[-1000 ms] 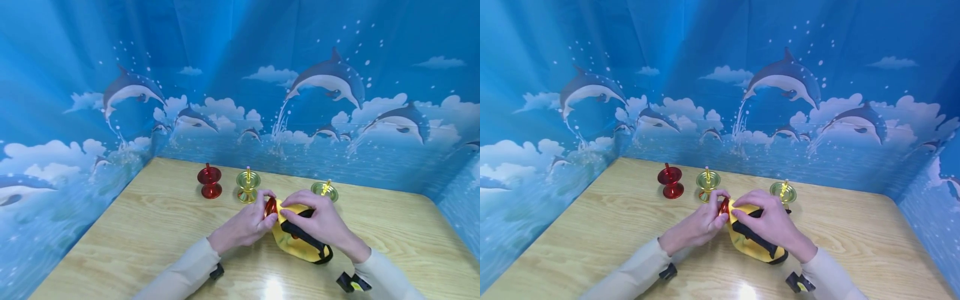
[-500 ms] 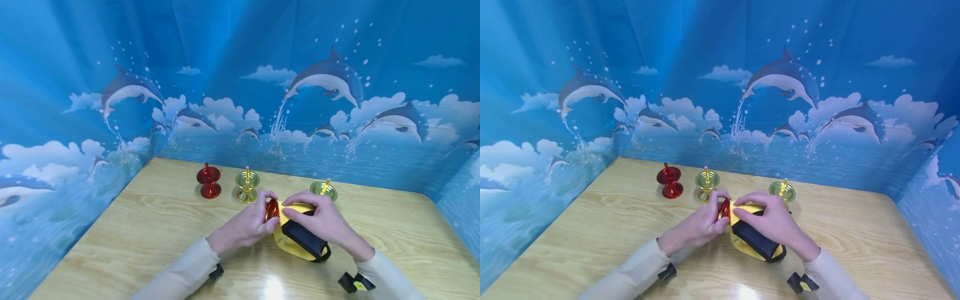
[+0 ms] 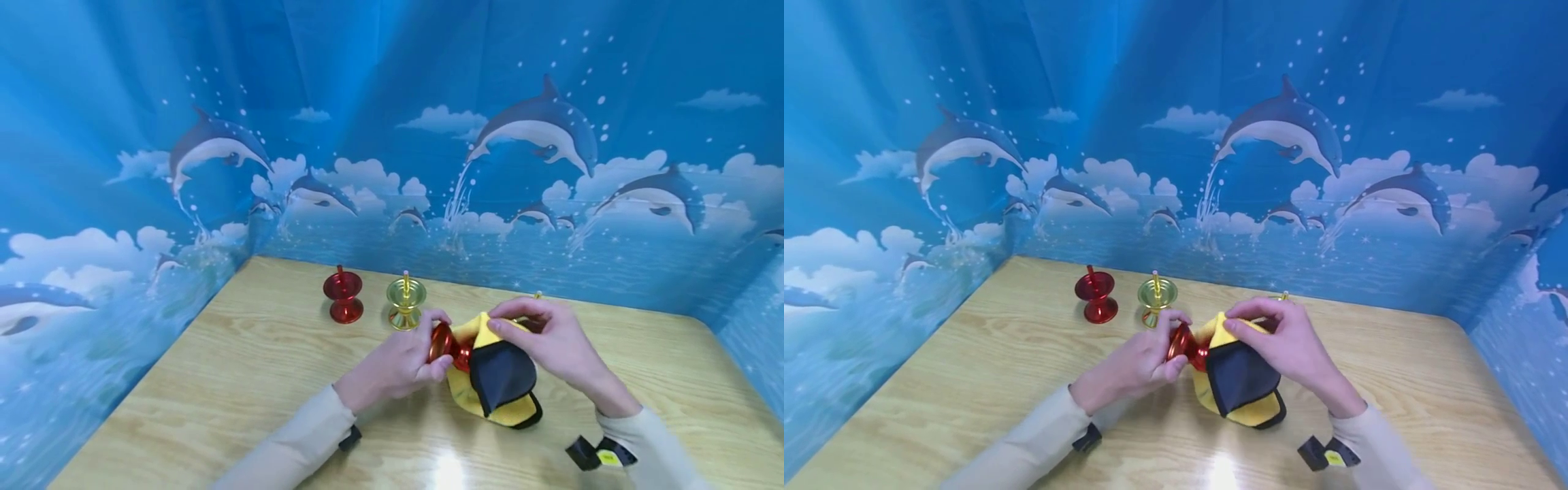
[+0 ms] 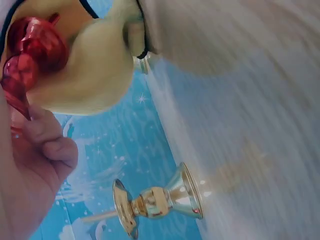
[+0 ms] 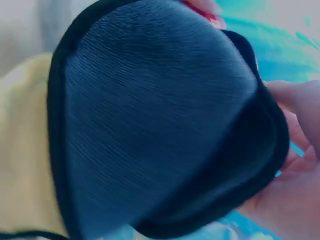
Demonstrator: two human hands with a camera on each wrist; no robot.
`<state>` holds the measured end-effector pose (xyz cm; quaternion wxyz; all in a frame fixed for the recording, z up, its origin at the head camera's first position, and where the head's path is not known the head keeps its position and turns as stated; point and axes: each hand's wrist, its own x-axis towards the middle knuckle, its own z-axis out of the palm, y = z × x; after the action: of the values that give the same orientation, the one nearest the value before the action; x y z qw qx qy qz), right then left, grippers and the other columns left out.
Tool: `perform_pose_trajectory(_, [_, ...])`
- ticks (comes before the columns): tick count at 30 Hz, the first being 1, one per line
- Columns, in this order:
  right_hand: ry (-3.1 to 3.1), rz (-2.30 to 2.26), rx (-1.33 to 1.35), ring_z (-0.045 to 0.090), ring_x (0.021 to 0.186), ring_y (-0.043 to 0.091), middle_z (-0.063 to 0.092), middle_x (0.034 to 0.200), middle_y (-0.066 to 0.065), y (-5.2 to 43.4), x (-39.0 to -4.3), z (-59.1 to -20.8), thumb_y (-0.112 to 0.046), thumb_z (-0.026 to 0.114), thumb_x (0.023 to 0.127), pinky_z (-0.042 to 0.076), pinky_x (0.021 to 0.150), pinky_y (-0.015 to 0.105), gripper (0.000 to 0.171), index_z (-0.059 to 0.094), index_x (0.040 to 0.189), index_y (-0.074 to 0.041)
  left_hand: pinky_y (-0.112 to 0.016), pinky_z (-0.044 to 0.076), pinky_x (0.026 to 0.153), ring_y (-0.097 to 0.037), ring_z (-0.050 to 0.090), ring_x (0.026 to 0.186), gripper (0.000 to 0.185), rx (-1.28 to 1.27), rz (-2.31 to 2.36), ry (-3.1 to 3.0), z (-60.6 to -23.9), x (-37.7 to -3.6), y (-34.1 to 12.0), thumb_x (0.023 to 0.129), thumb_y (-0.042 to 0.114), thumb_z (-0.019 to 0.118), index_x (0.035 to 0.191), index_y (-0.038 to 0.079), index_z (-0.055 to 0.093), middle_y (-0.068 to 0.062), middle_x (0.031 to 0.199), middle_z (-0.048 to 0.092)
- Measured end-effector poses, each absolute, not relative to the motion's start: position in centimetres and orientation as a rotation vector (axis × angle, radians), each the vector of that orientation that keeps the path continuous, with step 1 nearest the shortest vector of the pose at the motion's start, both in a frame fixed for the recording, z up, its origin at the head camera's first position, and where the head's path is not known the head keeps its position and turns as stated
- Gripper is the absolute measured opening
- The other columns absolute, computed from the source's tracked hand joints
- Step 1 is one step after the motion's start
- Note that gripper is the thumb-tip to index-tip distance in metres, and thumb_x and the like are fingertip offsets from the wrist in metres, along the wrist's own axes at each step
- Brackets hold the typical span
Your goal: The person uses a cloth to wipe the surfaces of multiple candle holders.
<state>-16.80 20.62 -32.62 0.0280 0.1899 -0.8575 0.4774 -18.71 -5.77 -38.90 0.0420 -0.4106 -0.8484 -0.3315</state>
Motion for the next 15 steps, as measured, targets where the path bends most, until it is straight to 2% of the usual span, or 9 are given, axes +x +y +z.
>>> perform_pose_trajectory(6, [-2.501, 1.371, 0.421, 0.072, 0.087, 0.005, 0.074, 0.1, -0.016, 23.3, -16.1, -31.1, -0.018, 0.073, 0.095, 0.059, 0.076, 0.018, 0.024, 0.073, 0.117, -0.006, -0.021, 0.041, 0.054, -0.003, 0.043, 0.059, 0.062, -1.062, -1.177, -2.561, -39.1, -19.5, -6.7, 0.106, 0.059, 0.023, 0.139, 0.007, 0.03, 0.004, 0.073, 0.049])
perform_pose_trajectory(11, [-2.442, 1.309, 0.324, 0.071, 0.087, 0.0, 0.073, 0.098, -0.02, 24.6, -15.7, -31.4, -0.018, 0.076, 0.093, 0.057, 0.077, 0.013, 0.027, 0.073, 0.117, -0.005, -0.021, 0.029, 0.044, -0.003, 0.03, 0.052, 0.082, -0.872, -1.332, -2.512, -39.1, -19.6, -6.6, 0.102, 0.07, 0.009, 0.14, 0.0, 0.029, 0.007, 0.066, 0.036])
perform_pose_trajectory(13, [-2.39, 1.274, 0.359, 0.071, 0.084, -0.001, 0.073, 0.096, -0.02, 24.4, -15.5, -31.9, -0.012, 0.078, 0.091, 0.056, 0.075, 0.012, 0.022, 0.075, 0.112, -0.006, -0.021, 0.028, 0.044, -0.006, 0.03, 0.054, 0.081, -0.764, -1.432, -2.489, -39.1, -19.6, -6.3, 0.102, 0.068, 0.008, 0.14, -0.001, 0.029, 0.005, 0.068, 0.035])
perform_pose_trajectory(15, [-2.322, 1.202, 0.48, 0.07, 0.081, -0.002, 0.074, 0.094, -0.018, 23.9, -15.3, -32.4, -0.003, 0.08, 0.086, 0.055, 0.072, 0.011, 0.02, 0.077, 0.105, -0.009, -0.023, 0.033, 0.047, -0.009, 0.035, 0.057, 0.07, -0.636, -1.567, -2.47, -38.9, -19.5, -5.8, 0.106, 0.06, 0.011, 0.138, 0.0, 0.03, 0.002, 0.072, 0.039])
